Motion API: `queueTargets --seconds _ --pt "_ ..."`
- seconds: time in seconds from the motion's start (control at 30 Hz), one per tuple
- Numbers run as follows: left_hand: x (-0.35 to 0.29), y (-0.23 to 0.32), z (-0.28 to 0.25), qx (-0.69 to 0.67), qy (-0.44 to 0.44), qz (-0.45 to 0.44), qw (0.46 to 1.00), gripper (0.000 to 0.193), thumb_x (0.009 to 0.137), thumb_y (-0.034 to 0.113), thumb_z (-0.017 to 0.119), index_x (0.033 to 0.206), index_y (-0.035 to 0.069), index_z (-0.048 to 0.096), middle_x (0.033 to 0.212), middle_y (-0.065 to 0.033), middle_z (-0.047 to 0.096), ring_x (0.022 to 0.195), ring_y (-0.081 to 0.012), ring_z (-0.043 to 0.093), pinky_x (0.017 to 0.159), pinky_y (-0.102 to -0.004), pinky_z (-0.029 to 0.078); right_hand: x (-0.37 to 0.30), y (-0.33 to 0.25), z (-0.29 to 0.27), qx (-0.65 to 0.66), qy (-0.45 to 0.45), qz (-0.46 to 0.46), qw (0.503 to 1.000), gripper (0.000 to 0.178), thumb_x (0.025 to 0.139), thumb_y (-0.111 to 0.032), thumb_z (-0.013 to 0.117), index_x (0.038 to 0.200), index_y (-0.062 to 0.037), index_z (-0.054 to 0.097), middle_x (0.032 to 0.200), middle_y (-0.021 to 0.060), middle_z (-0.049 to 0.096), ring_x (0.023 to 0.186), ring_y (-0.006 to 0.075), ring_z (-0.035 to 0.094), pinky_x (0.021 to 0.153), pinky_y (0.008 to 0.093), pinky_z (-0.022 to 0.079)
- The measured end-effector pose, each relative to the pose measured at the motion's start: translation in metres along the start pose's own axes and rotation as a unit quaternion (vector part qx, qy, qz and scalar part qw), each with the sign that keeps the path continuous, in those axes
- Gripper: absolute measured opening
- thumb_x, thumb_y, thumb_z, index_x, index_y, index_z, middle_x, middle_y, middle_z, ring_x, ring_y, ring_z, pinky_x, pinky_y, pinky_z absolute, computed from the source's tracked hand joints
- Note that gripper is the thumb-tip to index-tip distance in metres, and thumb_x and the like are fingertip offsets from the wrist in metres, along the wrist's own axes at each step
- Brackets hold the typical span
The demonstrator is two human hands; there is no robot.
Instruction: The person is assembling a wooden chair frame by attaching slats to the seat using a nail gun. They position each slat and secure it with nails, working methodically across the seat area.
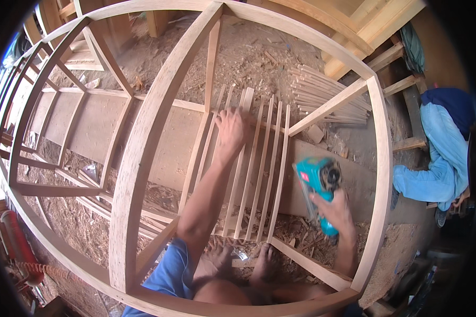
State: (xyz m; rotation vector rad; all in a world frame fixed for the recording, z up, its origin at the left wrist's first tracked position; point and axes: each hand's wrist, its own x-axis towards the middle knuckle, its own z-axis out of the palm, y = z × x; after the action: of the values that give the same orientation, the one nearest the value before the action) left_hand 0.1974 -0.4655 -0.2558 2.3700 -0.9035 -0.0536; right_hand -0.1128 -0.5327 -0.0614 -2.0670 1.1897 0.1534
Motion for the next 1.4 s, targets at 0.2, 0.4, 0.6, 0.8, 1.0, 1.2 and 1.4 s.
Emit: queueTargets --seconds 0.2,0.4,0.6,0.8,1.0,1.2,1.4 --pt "0.051 0.016 0.032 0.09 0.008 -0.026 0.996 0.041 0.094 0.037 0.059 0.118 0.004 0.061 0.121 -0.0156 0.059 0.119 -0.0322 0.053 0.098 -0.0516 0.04 -0.049 0.055 0.017 0.09 -0.019 0.094 0.991 0.031 0.085 -0.028 0.078 0.088 0.0017 0.07 0.066 0.0094 0.066 0.057 0.0184 0.064 0.058 0.0369 0.05" --pt "0.061 0.004 0.035 0.133 0.019 -0.003 0.991 0.041 0.088 0.033 0.067 0.118 0.005 0.062 0.123 -0.0135 0.059 0.123 -0.0284 0.054 0.101 -0.0461 0.042 -0.056 0.065 0.022 0.067 0.026 0.065 0.995 0.024 0.088 -0.021 0.075 0.076 -0.0025 0.065 0.057 0.0026 0.059 0.05 0.0106 0.056 0.05 0.0304 0.045" --pt "0.079 0.024 -0.006 -0.038 0.012 -0.022 0.999 0.034 0.091 0.029 0.062 0.107 -0.001 0.062 0.094 -0.022 0.069 0.089 -0.037 0.068 0.077 -0.049 0.054 -0.056 0.056 0.016 0.103 0.022 0.064 0.992 0.026 0.088 -0.021 0.076 0.076 -0.0019 0.065 0.058 0.0034 0.059 0.05 0.0109 0.057 0.049 0.0307 0.045" --pt "0.043 0.054 -0.077 -0.16 0.183 0.074 0.967 0.025 0.089 0.019 0.073 0.101 0.001 0.06 0.092 -0.0159 0.066 0.079 -0.0315 0.066 0.071 -0.0462 0.052 -0.047 0.056 0.025 0.115 0.028 0.016 0.993 0.025 0.087 -0.022 0.077 0.082 -0.0004 0.066 0.06 0.0044 0.06 0.051 0.0122 0.058 0.05 0.0318 0.047" --pt "0.062 0.058 -0.144 -0.153 0.361 0.186 0.901 0.02 0.088 0.02 0.077 0.094 0.003 0.068 0.084 -0.0079 0.069 0.071 -0.016 0.064 0.065 -0.0309 0.053 -0.038 0.058 0.032 0.044 0.024 0.034 0.998 0.028 0.085 -0.022 0.077 0.092 0.003 0.066 0.067 0.0086 0.064 0.056 0.0153 0.061 0.054 0.0346 0.05" --pt "0.074 0.037 -0.088 -0.104 0.142 0.01 0.984 0.028 0.091 0.028 0.07 0.102 0.003 0.07 0.096 -0.0187 0.073 0.081 -0.0289 0.073 0.073 -0.0426 0.058 -0.035 0.059 0.034 0.047 0.026 0.002 0.999 0.033 0.085 -0.024 0.077 0.098 0.0038 0.066 0.07 0.0111 0.065 0.058 0.0174 0.062 0.057 0.0362 0.052" --pt "0.088 0.009 -0.047 -0.056 0.085 -0.028 0.994 0.035 0.096 0.032 0.055 0.107 0.0 0.066 0.104 -0.0264 0.069 0.093 -0.0421 0.07 0.083 -0.0503 0.057 -0.037 0.065 0.034 0.055 0.014 0.01 0.998 0.036 0.084 -0.024 0.077 0.103 0.0047 0.066 0.077 0.0141 0.066 0.06 0.0171 0.063 0.058 0.0359 0.052"
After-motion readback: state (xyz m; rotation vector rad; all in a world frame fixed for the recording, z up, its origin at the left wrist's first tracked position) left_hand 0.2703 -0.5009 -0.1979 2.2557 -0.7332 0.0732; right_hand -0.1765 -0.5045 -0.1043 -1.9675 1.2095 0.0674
